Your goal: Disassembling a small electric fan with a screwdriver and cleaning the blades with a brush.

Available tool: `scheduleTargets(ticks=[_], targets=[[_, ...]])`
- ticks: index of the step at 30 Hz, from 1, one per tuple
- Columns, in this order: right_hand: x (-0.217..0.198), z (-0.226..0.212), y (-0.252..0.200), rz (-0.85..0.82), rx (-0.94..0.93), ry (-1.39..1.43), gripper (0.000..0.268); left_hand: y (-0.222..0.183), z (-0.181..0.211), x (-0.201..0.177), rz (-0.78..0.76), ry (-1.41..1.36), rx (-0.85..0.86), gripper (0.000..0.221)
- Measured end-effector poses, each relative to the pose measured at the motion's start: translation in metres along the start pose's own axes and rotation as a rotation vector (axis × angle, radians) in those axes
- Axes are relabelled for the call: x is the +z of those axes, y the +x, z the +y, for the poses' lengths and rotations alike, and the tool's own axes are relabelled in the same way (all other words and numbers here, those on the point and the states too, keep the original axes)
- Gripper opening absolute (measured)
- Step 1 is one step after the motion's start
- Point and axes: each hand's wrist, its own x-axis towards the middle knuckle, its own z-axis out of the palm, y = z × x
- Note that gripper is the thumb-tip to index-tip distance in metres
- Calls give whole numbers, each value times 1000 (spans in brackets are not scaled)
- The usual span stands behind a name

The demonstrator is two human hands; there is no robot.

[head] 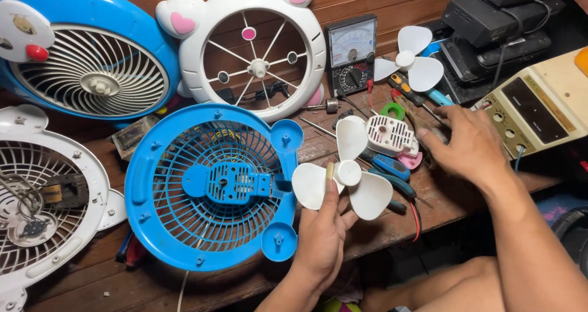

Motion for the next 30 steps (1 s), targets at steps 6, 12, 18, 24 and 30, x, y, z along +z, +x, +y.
scheduleTargets(ticks=[6, 12, 18, 24, 30], targets=[[-6, -15, 4, -243, 140, 140, 79, -1, 8, 6, 60, -36, -59, 54], [10, 3, 12, -180, 56, 102, 78, 9, 2, 1, 78, -62, -61, 64], [-22, 1, -14, -62, 126, 96, 67, 13, 4, -2, 70, -13, 12, 62], [-5, 17, -42, 349, -131, 1257, 54, 18, 2, 14, 158, -25, 85, 50], [-9, -32, -80, 708, -347, 1014, 62, 15, 8, 31, 413, 342, 260, 42]])
